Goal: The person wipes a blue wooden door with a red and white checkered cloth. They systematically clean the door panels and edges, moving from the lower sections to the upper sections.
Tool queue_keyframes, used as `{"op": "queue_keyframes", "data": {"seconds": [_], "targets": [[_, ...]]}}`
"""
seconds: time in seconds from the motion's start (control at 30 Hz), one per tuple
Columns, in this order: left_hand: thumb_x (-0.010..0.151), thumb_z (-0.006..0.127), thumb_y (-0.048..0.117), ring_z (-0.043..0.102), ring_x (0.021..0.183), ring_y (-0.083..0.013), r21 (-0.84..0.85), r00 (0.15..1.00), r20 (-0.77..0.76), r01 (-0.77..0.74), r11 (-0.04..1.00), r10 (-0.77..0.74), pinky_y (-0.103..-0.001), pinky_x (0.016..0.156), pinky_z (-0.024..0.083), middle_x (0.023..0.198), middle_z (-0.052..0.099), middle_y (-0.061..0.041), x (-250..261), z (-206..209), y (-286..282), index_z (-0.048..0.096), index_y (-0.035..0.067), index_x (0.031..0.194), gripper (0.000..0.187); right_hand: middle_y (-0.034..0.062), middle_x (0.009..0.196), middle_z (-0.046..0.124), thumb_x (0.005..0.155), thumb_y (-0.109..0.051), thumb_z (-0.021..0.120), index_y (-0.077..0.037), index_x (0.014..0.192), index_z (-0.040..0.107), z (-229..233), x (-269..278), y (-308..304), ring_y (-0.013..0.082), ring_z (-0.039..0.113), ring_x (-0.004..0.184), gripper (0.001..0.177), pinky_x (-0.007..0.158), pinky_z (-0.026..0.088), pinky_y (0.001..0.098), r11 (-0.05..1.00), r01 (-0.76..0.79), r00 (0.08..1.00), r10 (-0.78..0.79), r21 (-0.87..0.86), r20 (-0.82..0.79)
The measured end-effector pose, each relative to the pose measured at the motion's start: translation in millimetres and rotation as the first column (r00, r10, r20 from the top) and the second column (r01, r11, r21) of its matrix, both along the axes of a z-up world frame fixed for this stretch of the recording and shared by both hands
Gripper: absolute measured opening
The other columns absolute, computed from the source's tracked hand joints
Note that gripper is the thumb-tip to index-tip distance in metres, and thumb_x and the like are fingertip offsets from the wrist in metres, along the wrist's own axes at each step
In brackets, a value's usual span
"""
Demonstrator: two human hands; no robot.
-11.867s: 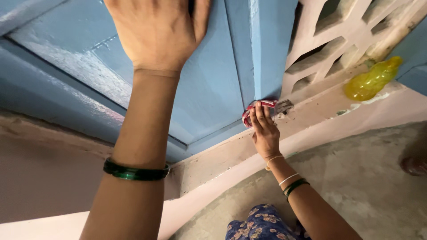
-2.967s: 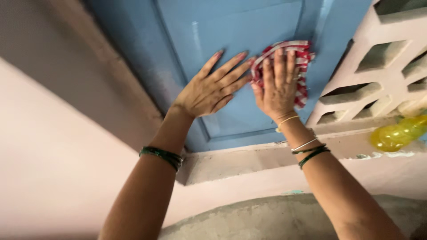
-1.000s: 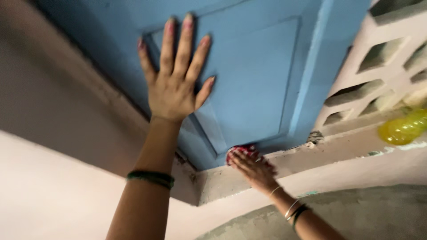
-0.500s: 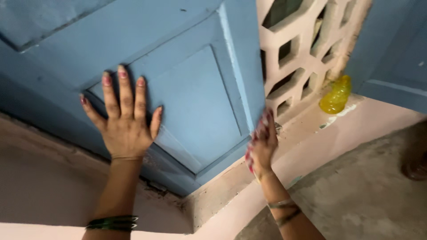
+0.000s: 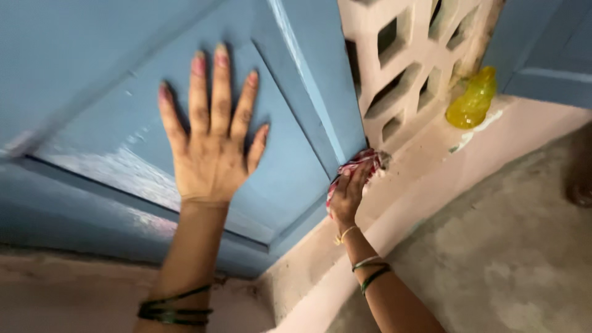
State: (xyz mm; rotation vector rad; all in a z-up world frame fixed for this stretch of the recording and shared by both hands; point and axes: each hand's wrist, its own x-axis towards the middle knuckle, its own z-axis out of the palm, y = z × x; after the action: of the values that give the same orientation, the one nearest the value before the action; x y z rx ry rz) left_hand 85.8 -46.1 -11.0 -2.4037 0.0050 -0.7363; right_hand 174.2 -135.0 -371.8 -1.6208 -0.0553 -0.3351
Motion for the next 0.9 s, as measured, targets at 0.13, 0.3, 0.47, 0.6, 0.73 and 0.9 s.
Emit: {"op": "queue_keyframes", "data": {"seconds": [0.13, 0.3, 0.47, 0.6, 0.73, 0.9], "targets": [[0.121, 0.033, 0.051, 0.025, 0.158, -0.0370, 0.046, 1.000, 0.012, -0.006, 0.999, 0.005, -0.069, 0.122, 0.015, 0.173, 0.026, -0.015, 0, 7, -2, 0.030, 0.021, 0.173, 0.061, 0.0236, 0.171, 0.014, 0.113, -0.036, 0.038, 0.004, 0.162, 0.015, -3, 2, -9, 0.0359, 0.016, 0.158, 0.067, 0.125, 0.023, 0.0434, 0.989, -0.027, 0.999, 0.032, 0.149, -0.029], [0.122, 0.031, 0.051, 0.028, 0.157, -0.0380, 0.075, 0.999, 0.032, -0.007, 0.997, 0.005, -0.069, 0.121, 0.017, 0.172, 0.029, -0.016, 0, 4, 0, 0.030, 0.021, 0.172, 0.058, 0.0139, 0.162, 0.035, 0.102, -0.042, 0.039, -0.005, 0.157, 0.030, 75, 25, -32, 0.0371, 0.052, 0.116, 0.067, 0.092, 0.049, 0.0424, 0.934, -0.124, 0.960, 0.199, 0.334, -0.197], [0.123, 0.026, 0.052, 0.030, 0.156, -0.0383, 0.133, 0.997, 0.056, -0.051, 0.990, 0.044, -0.068, 0.120, 0.019, 0.171, 0.031, -0.016, 0, 2, -1, 0.028, 0.022, 0.173, 0.058, 0.0140, 0.158, 0.048, 0.119, -0.042, 0.035, -0.003, 0.159, 0.046, 53, 46, -32, 0.0300, 0.045, 0.143, 0.057, 0.117, 0.039, 0.0441, 0.999, -0.021, 0.988, 0.017, 0.025, 0.152], [0.119, 0.022, 0.051, 0.030, 0.157, -0.0387, 0.143, 0.997, 0.061, -0.058, 0.988, 0.050, -0.069, 0.121, 0.020, 0.172, 0.031, -0.017, -1, -3, 1, 0.026, 0.022, 0.172, 0.060, 0.0177, 0.142, 0.042, 0.115, -0.038, 0.039, -0.003, 0.155, 0.047, -11, 42, -27, 0.0272, 0.052, 0.123, 0.054, 0.087, 0.059, 0.0343, 0.992, 0.011, 1.000, -0.013, 0.122, 0.015], [0.122, 0.024, 0.054, 0.029, 0.156, -0.0391, 0.134, 0.998, 0.036, -0.061, 0.989, 0.057, -0.069, 0.120, 0.019, 0.171, 0.029, -0.017, -1, -1, 4, 0.025, 0.023, 0.173, 0.059, 0.0118, 0.124, 0.048, 0.107, -0.035, 0.043, -0.004, 0.139, 0.057, -19, 46, -43, 0.0215, 0.059, 0.077, 0.047, 0.057, 0.051, 0.0293, 0.951, -0.030, 0.957, 0.116, 0.307, -0.264], [0.120, 0.027, 0.054, 0.026, 0.158, -0.0389, 0.103, 0.998, 0.023, -0.053, 0.993, 0.050, -0.069, 0.122, 0.017, 0.173, 0.026, -0.017, -1, 1, 0, 0.025, 0.022, 0.173, 0.062, 0.0077, 0.120, 0.048, 0.109, -0.033, 0.049, 0.000, 0.126, 0.058, 76, 61, -38, 0.0102, 0.060, 0.083, 0.039, 0.057, 0.054, 0.0251, 0.906, -0.033, 0.998, 0.054, 0.423, -0.036]]}}
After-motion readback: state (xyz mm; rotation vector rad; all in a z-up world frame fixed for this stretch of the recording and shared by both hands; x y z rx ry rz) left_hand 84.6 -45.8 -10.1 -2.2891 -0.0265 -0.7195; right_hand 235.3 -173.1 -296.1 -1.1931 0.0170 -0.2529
